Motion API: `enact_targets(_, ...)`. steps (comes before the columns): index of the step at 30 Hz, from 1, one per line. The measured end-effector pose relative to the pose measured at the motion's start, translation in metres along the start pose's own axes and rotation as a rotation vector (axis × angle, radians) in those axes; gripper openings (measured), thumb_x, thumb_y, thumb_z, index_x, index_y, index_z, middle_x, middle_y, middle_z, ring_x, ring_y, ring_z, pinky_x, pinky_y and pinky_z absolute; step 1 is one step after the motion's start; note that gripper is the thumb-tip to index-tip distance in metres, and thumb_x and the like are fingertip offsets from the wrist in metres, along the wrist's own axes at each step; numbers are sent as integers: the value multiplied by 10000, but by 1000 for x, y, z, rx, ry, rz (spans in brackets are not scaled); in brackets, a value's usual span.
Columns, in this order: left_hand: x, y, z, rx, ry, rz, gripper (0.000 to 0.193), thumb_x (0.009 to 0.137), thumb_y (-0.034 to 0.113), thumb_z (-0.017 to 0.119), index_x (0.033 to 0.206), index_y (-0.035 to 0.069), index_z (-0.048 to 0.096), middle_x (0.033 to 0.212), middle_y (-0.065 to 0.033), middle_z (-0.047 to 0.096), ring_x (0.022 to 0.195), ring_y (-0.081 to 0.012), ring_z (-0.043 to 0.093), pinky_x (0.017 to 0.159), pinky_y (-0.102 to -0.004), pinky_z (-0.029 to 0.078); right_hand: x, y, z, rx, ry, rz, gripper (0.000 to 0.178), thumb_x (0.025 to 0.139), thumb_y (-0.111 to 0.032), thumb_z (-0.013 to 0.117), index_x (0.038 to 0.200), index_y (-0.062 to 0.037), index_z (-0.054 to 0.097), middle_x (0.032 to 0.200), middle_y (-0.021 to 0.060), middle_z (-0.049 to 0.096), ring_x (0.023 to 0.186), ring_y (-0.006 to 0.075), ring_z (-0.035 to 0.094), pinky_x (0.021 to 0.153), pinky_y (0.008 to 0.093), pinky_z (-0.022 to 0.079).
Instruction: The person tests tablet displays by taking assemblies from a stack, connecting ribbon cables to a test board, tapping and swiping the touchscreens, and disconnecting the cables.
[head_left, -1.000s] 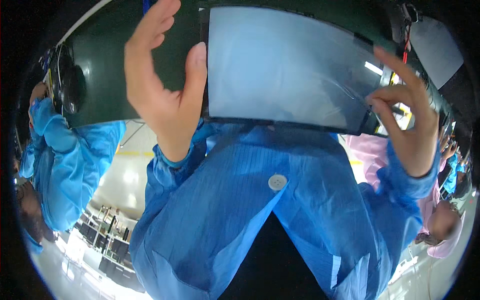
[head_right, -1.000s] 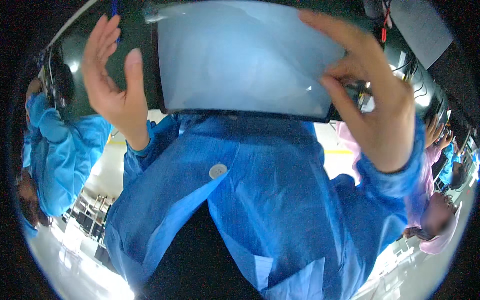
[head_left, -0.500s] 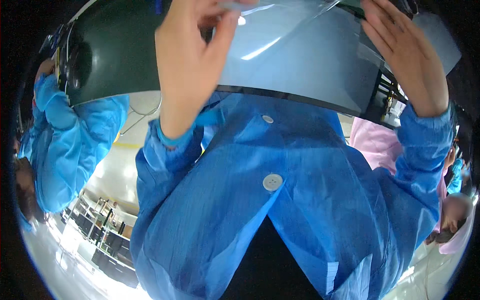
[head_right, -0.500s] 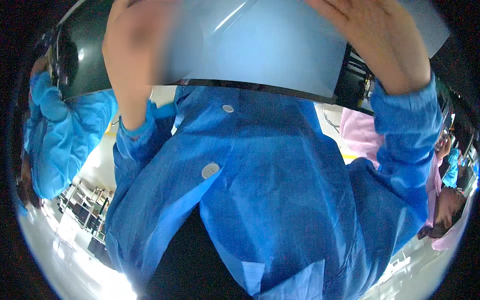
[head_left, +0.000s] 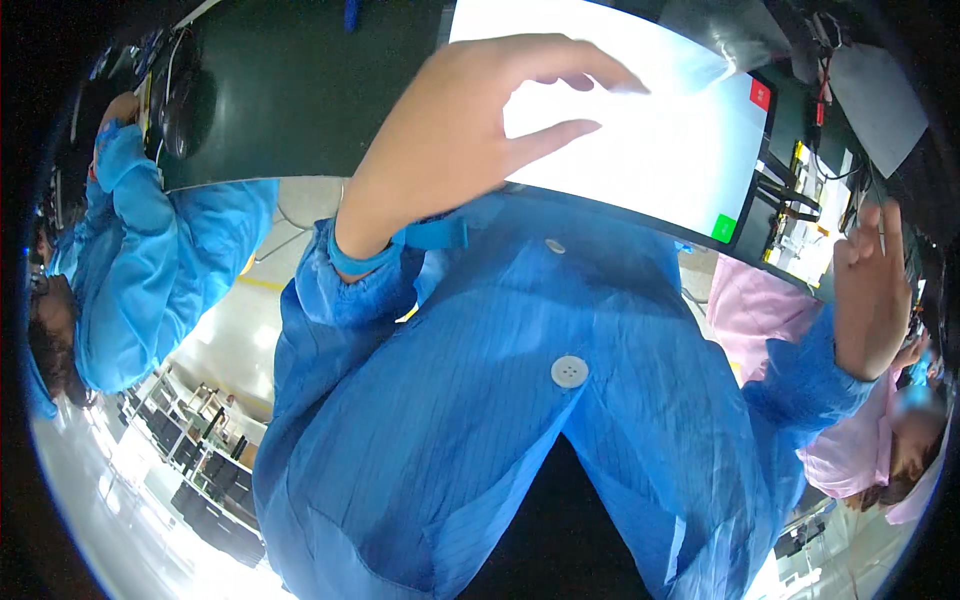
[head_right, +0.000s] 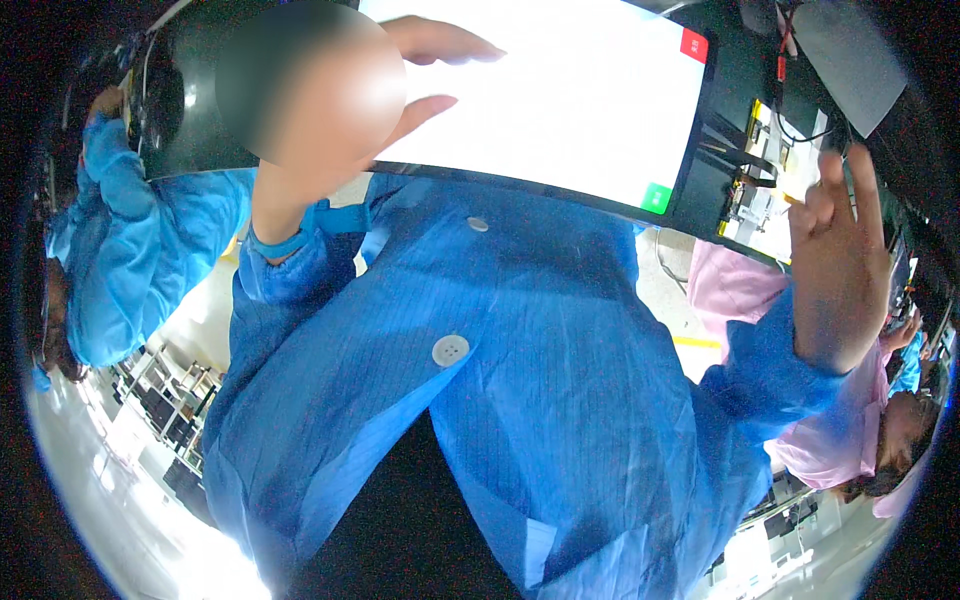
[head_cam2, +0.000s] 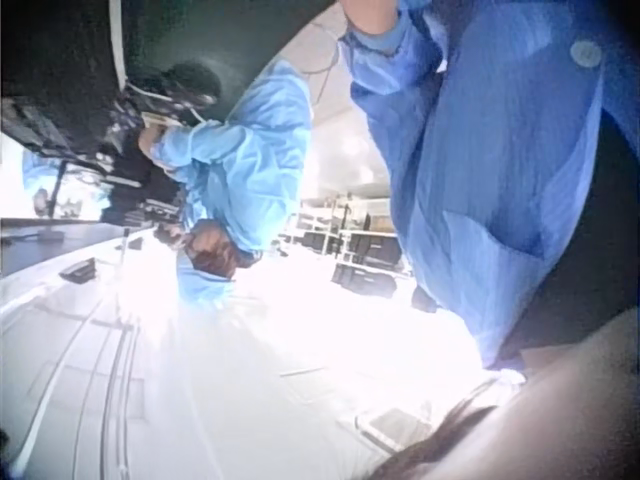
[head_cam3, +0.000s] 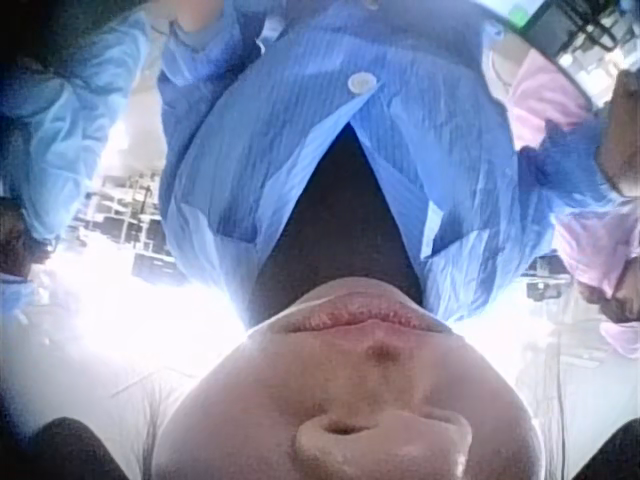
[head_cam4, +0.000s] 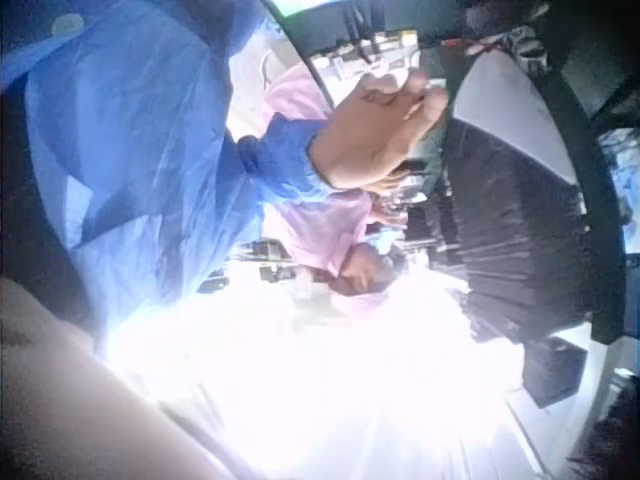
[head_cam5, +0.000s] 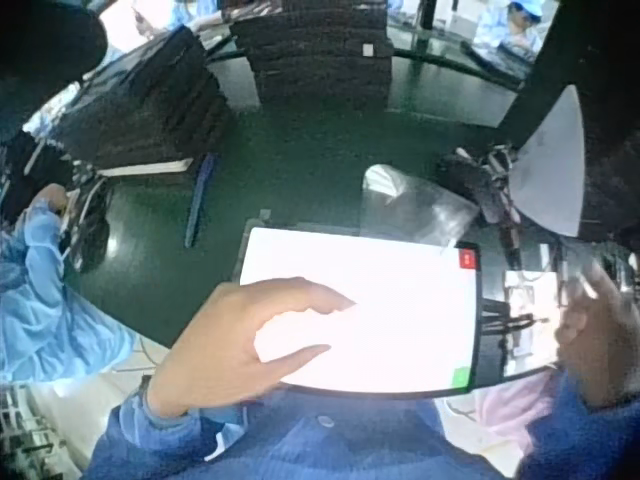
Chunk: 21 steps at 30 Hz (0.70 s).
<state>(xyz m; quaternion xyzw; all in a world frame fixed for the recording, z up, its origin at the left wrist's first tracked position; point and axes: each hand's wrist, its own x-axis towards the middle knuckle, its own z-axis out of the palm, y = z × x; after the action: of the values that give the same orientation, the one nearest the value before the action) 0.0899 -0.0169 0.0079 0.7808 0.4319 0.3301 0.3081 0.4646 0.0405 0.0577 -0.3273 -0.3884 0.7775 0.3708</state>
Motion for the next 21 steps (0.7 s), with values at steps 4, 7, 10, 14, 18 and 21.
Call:
enact_targets(4,6,18,3,47,-175,96,354,739,150,701,1079,68,644,1270,-157,526,1200,-309,481,1005,-380,377,-24,16,5,25,137,-121,330,869,-210,531,1107,14,491,1014,111,473,794,144,379,703,254,327)
enact_targets(7,13,18,28,282,104,-37,351,778,261,679,1102,129,643,1326,-121,478,1256,-312,397,1062,-408,289,-38,30,9,-112,190,-257,239,878,-156,515,1050,9,524,1007,111,497,792,147,406,709,274,349)
enact_targets(10,25,26,62,637,362,-105,309,828,292,656,1112,171,642,1312,-99,496,1249,-313,405,1067,-426,295,-46,46,-1,-25,216,-308,238,901,-167,492,1037,26,518,952,105,516,820,151,444,723,277,370)
enact_targets(14,22,33,58,574,90,-152,235,807,39,603,1018,122,663,1086,-54,633,1030,-228,586,846,-311,504,-56,71,-4,-123,316,-270,244,897,-171,468,1002,44,517,921,115,560,811,170,490,755,289,388)
enact_targets(18,27,56,75,300,-40,-279,273,748,11,625,999,111,669,1121,-48,612,1059,-206,574,862,-308,478,-58,83,-8,-116,297,-231,267,885,-154,457,1017,64,539,917,123,598,817,163,513,774,287,396)
enact_targets(21,42,68,96,270,-108,49,296,721,23,644,997,124,674,1207,-50,572,1152,-228,516,971,-362,414,-61,82,-8,-383,454,-178,250,896,-115,437,975,57,601,891,106,632,811,140,542,777,270,419)
